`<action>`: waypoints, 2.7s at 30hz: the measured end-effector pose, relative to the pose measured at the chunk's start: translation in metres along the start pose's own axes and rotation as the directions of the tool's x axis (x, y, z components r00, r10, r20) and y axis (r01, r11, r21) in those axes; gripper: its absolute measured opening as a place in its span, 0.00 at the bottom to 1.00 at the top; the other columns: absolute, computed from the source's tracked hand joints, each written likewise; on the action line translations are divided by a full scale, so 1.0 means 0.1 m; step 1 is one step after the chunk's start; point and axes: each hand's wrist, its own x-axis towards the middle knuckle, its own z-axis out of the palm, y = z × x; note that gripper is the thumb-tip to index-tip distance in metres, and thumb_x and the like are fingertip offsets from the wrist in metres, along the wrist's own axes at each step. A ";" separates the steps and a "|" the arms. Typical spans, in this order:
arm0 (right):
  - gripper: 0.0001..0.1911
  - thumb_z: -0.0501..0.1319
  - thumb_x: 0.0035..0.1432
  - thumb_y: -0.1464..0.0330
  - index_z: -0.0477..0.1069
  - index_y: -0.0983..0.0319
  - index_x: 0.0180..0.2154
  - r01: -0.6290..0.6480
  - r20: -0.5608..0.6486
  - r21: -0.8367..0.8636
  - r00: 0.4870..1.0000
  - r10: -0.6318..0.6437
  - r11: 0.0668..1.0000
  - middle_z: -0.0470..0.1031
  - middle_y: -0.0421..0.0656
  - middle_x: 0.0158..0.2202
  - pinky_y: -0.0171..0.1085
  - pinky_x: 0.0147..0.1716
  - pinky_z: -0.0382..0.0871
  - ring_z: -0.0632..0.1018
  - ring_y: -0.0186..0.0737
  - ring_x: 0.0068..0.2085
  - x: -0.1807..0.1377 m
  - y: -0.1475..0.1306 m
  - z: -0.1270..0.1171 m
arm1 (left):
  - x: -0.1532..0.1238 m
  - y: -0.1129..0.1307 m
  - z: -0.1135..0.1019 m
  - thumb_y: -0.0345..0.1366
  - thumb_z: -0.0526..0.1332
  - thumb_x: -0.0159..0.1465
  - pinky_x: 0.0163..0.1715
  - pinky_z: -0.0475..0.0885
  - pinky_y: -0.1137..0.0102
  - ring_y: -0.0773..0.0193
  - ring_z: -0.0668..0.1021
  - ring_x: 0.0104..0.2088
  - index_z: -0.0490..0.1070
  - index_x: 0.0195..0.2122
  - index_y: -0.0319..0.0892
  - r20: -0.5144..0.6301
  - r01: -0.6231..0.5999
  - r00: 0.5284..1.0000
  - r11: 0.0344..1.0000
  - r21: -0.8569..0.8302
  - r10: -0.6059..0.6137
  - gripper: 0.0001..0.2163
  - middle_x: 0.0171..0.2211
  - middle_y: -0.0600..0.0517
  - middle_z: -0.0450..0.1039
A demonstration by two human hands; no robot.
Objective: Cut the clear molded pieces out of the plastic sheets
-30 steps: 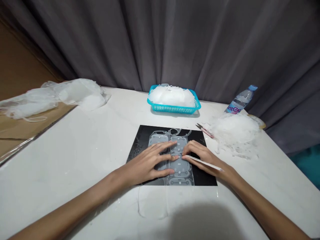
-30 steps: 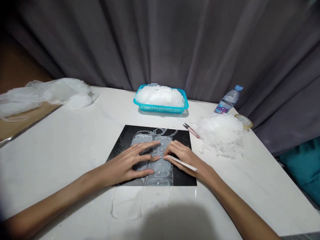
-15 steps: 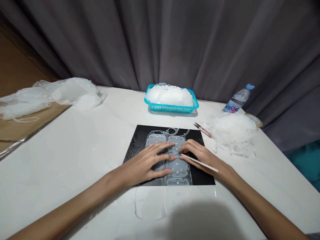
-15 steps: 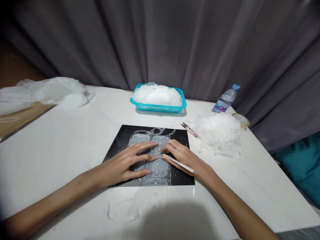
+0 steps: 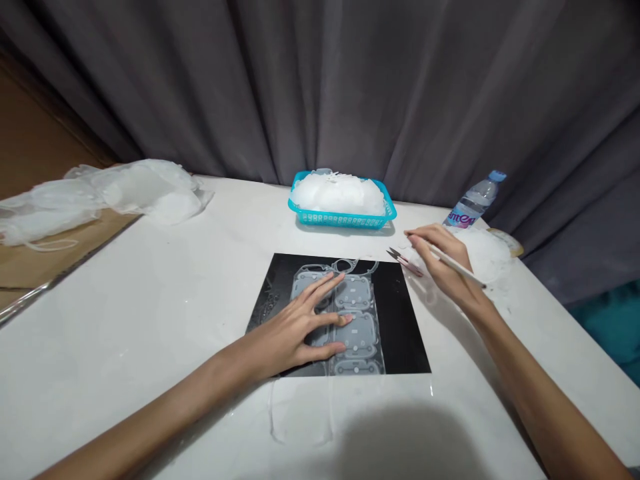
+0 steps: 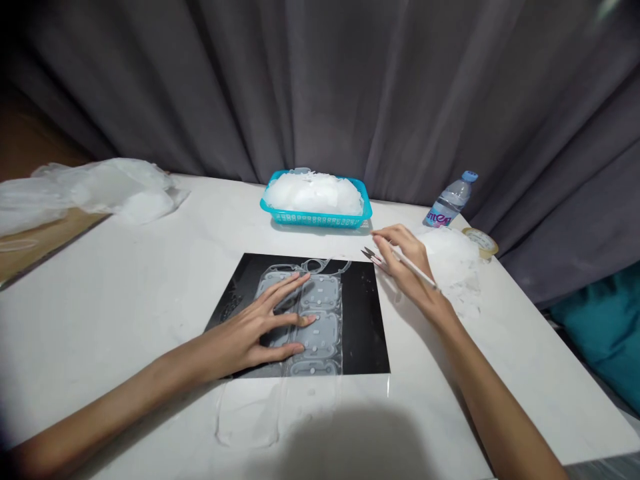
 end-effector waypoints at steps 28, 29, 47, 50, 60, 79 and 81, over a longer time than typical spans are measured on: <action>0.08 0.59 0.73 0.63 0.73 0.59 0.41 0.019 0.517 0.274 0.841 -0.164 0.961 0.76 0.43 0.39 0.40 0.44 0.71 0.76 0.41 0.42 -0.48 -0.33 0.27 | 0.03 0.03 -0.02 0.51 0.58 0.74 0.66 0.66 0.51 0.46 0.67 0.68 0.71 0.65 0.56 0.035 0.020 0.999 0.999 0.044 -0.021 0.20 0.70 0.48 0.62; 0.07 0.59 0.74 0.64 0.73 0.58 0.41 0.026 0.516 0.268 0.840 -0.166 0.963 0.76 0.43 0.39 0.40 0.44 0.72 0.76 0.41 0.42 -0.49 -0.34 0.27 | 0.03 0.02 -0.02 0.51 0.58 0.74 0.66 0.66 0.51 0.46 0.67 0.68 0.71 0.65 0.56 0.041 0.025 0.999 0.999 0.045 -0.027 0.20 0.70 0.48 0.62; 0.11 0.51 0.76 0.71 0.72 0.62 0.49 0.425 0.325 -0.098 0.868 -0.375 0.900 0.78 0.50 0.43 0.45 0.46 0.77 0.80 0.46 0.45 -0.53 -0.34 0.52 | 0.03 -0.02 0.00 0.48 0.59 0.74 0.69 0.62 0.47 0.42 0.57 0.74 0.70 0.65 0.55 0.020 0.017 1.000 1.000 0.011 -0.018 0.20 0.77 0.47 0.44; 0.10 0.51 0.75 0.71 0.71 0.61 0.48 0.257 0.215 -0.039 0.946 -0.244 0.966 0.77 0.50 0.44 0.44 0.47 0.76 0.79 0.47 0.46 -0.42 -0.36 0.56 | 0.03 -0.03 0.02 0.45 0.59 0.75 0.70 0.62 0.47 0.43 0.56 0.74 0.69 0.66 0.53 0.005 0.000 1.000 1.000 -0.015 0.000 0.20 0.77 0.47 0.42; 0.10 0.59 0.64 0.67 0.74 0.61 0.31 -0.302 -0.241 0.065 0.920 0.308 0.951 0.75 0.44 0.33 0.43 0.41 0.70 0.76 0.45 0.38 0.10 0.37 0.12 | 0.02 -0.03 -0.04 0.47 0.58 0.75 0.71 0.61 0.50 0.45 0.55 0.75 0.70 0.65 0.53 0.071 0.043 0.997 0.998 -0.054 -0.039 0.20 0.78 0.50 0.42; 0.08 0.56 0.73 0.67 0.75 0.57 0.44 -0.049 0.276 0.044 0.961 0.035 0.998 0.74 0.45 0.42 0.43 0.42 0.72 0.77 0.43 0.40 -0.28 -0.21 0.11 | 0.42 -0.02 -0.09 0.50 0.65 0.68 0.32 0.68 0.70 0.64 0.75 0.31 0.72 0.35 0.40 -0.184 0.285 0.832 0.688 -0.667 -0.523 0.16 0.31 0.53 0.73; 0.12 0.52 0.72 0.71 0.74 0.58 0.49 0.030 0.354 -0.075 0.935 -0.002 0.997 0.73 0.48 0.45 0.46 0.44 0.73 0.77 0.47 0.43 -0.33 -0.07 0.15 | 0.38 -0.01 -0.10 0.49 0.67 0.66 0.31 0.69 0.71 0.64 0.76 0.31 0.71 0.36 0.41 -0.136 0.262 0.818 0.573 -0.777 -0.559 0.16 0.32 0.53 0.75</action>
